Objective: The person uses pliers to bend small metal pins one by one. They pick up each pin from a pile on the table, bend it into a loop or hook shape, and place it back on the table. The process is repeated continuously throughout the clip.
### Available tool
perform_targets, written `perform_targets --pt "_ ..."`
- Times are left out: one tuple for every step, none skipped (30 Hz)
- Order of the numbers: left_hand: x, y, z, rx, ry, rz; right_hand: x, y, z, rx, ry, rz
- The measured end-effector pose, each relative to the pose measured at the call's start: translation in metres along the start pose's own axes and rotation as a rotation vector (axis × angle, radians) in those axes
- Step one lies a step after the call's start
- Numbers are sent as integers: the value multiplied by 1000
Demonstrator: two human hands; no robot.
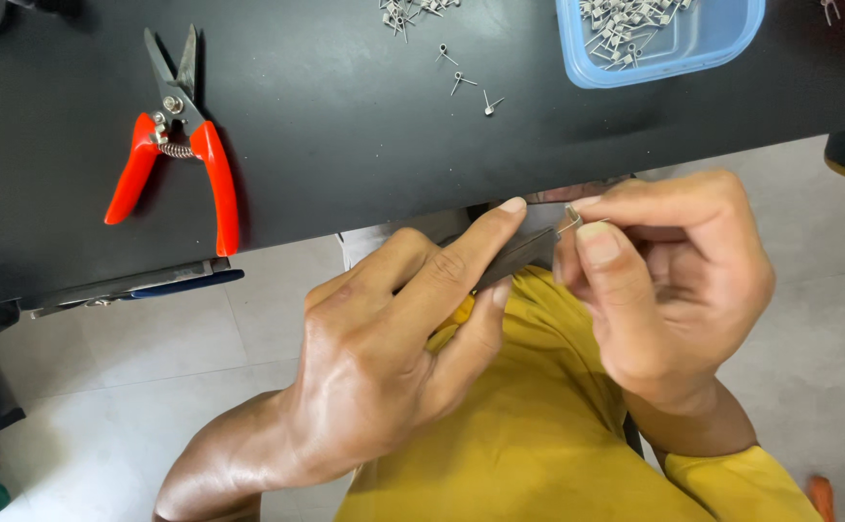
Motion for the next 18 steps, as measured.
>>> perform_targets --pt "0 -4 0 4 -2 -1 -2 2 8 2 3 -2" --pt "0 -7 -1 50 -2 -18 -6 20 5 -394 -193 -264" --pt "-1 -9 -2 96 -2 -34 -4 34 -1 -806 -372 -536" --pt "-1 -11 -3 100 -3 -35 -7 34 2 -805 -368 -537" --pt "-1 -12 -3 131 10 -47 -5 33 -5 -868 -523 -619" --pt "-1 -14 -3 162 24 -60 -3 31 -12 -929 -680 -699" --pt "-2 -12 -2 166 24 -61 -2 30 -13 -927 -677 -700" --pt "-4 -11 -1 168 13 -60 -3 29 -11 -876 -626 -641" --pt "-4 -10 1 167 3 -57 -5 27 -9 -825 -577 -584" --pt "-6 -8 2 169 4 -56 0 23 -13 -823 -577 -585" --pt "-7 -6 4 127 13 -40 -1 19 -7 -574 -408 -481" --pt "-7 -4 7 86 22 -24 0 13 -1 -329 -238 -379" --pt "-6 -2 10 87 21 -22 3 10 -4 -328 -238 -381" --pt "-6 0 12 50 -2 -20 5 6 -2 -265 -149 -349" --pt "-6 1 13 15 -25 -22 7 2 1 -202 -57 -318" --pt "-5 2 13 18 -26 -24 6 1 2 -200 -53 -319" --pt "-4 4 14 -22 -30 -31 6 -1 3 -183 -40 -292" --pt "-3 5 15 -61 -33 -37 6 -3 4 -166 -27 -266"
Point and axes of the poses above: each hand's wrist, its own x-axis away from the middle knuckle, its own z-axis out of the back of the hand, y = z × x, the point moved 7 cm from there along -x, towards the middle knuckle, and after that the axes turned 15 degrees about -z, right-handed, at the moved point
